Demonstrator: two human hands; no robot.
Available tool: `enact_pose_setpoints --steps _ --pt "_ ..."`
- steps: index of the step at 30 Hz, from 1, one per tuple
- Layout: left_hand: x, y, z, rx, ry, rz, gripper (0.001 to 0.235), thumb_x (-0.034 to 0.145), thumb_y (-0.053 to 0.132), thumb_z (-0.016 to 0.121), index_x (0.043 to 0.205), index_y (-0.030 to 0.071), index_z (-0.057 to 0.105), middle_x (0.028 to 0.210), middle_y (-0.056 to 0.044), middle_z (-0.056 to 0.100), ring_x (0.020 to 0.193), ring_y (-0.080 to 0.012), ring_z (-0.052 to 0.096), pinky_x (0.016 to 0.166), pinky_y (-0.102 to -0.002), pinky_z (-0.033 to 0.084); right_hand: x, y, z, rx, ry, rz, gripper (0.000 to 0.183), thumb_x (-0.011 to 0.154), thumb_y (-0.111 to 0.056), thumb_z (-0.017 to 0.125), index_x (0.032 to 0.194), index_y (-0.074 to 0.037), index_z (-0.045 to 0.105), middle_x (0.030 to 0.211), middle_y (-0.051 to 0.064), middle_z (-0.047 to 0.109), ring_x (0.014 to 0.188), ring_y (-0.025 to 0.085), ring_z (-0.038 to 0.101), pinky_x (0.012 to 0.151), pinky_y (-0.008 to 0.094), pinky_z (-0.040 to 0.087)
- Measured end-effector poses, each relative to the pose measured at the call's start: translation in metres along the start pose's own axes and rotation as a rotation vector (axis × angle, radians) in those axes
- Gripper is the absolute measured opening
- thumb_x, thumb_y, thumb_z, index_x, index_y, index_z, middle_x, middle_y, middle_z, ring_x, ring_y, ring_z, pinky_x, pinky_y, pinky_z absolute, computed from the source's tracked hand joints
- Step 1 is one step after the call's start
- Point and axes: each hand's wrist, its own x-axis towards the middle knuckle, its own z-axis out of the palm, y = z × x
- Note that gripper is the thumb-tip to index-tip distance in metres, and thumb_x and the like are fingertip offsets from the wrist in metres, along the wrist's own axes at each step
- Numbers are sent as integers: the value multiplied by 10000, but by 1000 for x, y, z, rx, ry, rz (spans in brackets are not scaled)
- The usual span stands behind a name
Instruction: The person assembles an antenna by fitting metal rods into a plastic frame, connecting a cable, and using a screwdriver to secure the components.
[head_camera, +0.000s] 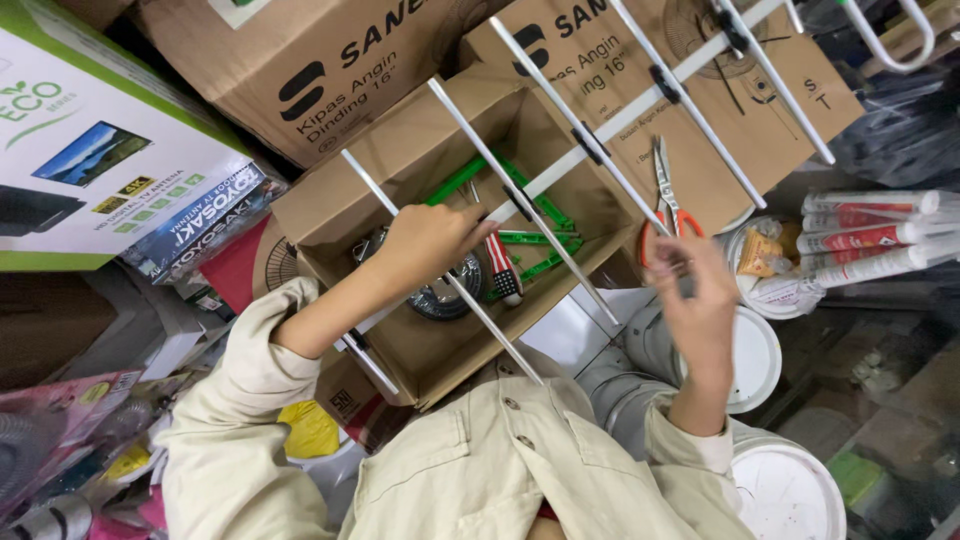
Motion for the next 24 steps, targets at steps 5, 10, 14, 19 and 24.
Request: enact_pose_setpoints --steps 5,10,14,19,24 --pt "2 -1 -1 -30 -8 -24 383 1030 430 575 868 101 684 597 -153 648 560 -373 658 493 -476 504 35 15 0 -137 -166 389 334 999 -275 655 1251 -60 618 853 201 651 725 349 661 648 446 488" --pt "0 2 -3 -63 15 -33 360 1023 418 575 887 105 688 600 -150 645 558 -372 651 485 -480 487 27 36 18 -135 -113 267 209 1071 -244 593 1152 -62 657 850 232 620 751 410 621 671 477 471" --pt "2 2 -4 -41 -30 -41 379 1016 440 580 871 104 682 572 -146 630 537 -367 642 477 -473 480 17 41 19 -79 -81 63 187 1078 -197 586 1112 -15 614 906 238 593 822 432 600 710 465 474" --pt "2 3 -8 -92 -70 -51 392 1033 437 567 847 108 671 550 -122 625 531 -359 639 483 -470 476 17 49 20 -92 -117 139 179 1065 -185 580 1107 -12 608 977 239 605 892 436 601 754 482 464" --pt "0 5 -4 -20 -17 -32 386 1023 438 583 845 109 678 559 -139 620 524 -357 635 463 -460 473 23 41 16 -104 -124 142 202 1052 -195 612 1143 -15 632 997 236 607 905 429 615 781 480 482"
